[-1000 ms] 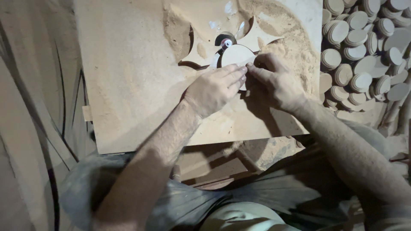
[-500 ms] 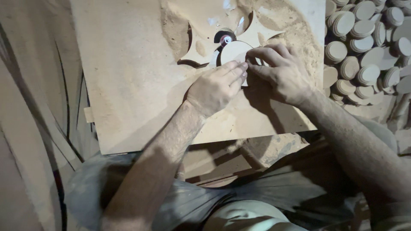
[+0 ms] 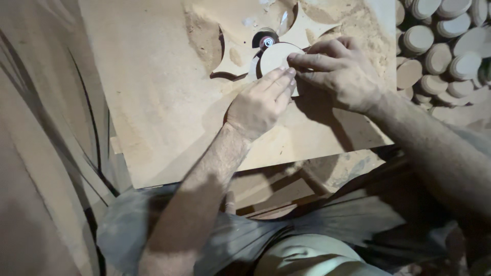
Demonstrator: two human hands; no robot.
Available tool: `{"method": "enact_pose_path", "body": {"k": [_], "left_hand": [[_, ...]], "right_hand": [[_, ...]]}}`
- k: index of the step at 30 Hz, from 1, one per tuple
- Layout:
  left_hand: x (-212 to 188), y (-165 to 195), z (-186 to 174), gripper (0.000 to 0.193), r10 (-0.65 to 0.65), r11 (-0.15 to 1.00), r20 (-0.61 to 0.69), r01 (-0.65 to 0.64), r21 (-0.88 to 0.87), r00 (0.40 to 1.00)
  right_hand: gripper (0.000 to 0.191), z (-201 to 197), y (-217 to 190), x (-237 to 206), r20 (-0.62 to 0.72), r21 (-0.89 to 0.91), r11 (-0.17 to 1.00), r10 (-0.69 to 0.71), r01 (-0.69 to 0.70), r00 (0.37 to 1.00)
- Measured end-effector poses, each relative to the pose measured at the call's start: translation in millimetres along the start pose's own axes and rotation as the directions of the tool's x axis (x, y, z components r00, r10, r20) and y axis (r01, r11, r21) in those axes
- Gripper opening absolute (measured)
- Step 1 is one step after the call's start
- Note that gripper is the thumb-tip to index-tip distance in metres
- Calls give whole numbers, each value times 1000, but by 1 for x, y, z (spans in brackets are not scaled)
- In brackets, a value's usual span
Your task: The person sands small round wooden discs on a rotating sanding machine, holding each piece against the spinning surface with both hands. After sanding, the person places the finished discs into a wooden box nearby.
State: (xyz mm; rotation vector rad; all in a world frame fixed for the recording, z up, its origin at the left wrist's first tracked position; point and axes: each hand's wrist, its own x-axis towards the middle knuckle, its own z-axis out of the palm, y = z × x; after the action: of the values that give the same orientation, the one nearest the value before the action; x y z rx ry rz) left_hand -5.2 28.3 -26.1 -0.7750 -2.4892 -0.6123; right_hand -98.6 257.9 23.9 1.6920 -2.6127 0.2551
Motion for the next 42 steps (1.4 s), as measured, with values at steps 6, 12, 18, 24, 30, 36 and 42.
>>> {"method": "enact_pose_path", "body": {"k": [6, 12, 18, 24, 30, 36, 42], "left_hand": [[1, 4, 4, 23, -19, 999, -5, 19, 35, 1000], [2, 7, 6, 25, -23, 997, 2, 23, 78, 1000], [3, 9, 5, 26, -35, 995, 19, 33, 90, 999], [4, 12, 9, 29, -62, 990, 31, 58, 130, 998], [8, 16, 13, 38, -111, 990, 26, 108, 92, 993], [13, 15, 9, 34, -101, 994, 34, 99, 51, 994], [24, 8, -5, 34, -44, 994, 95, 54, -95, 994]], "right_hand": [[39, 4, 13, 0, -64, 74, 993, -83, 88, 994], [40, 7, 24, 2, -51, 65, 992, -105, 108, 993], [28, -1, 24, 9, 39, -60, 989, -135, 137, 990], [37, -15, 21, 20, 112, -89, 987, -126, 137, 986], [38, -26, 26, 32, 122, -254, 940, -202, 227, 972], [37, -34, 10, 31, 188, -221, 954, -162, 203, 969], [36, -41, -39, 15, 441, -39, 930, 344, -366, 829]]}}
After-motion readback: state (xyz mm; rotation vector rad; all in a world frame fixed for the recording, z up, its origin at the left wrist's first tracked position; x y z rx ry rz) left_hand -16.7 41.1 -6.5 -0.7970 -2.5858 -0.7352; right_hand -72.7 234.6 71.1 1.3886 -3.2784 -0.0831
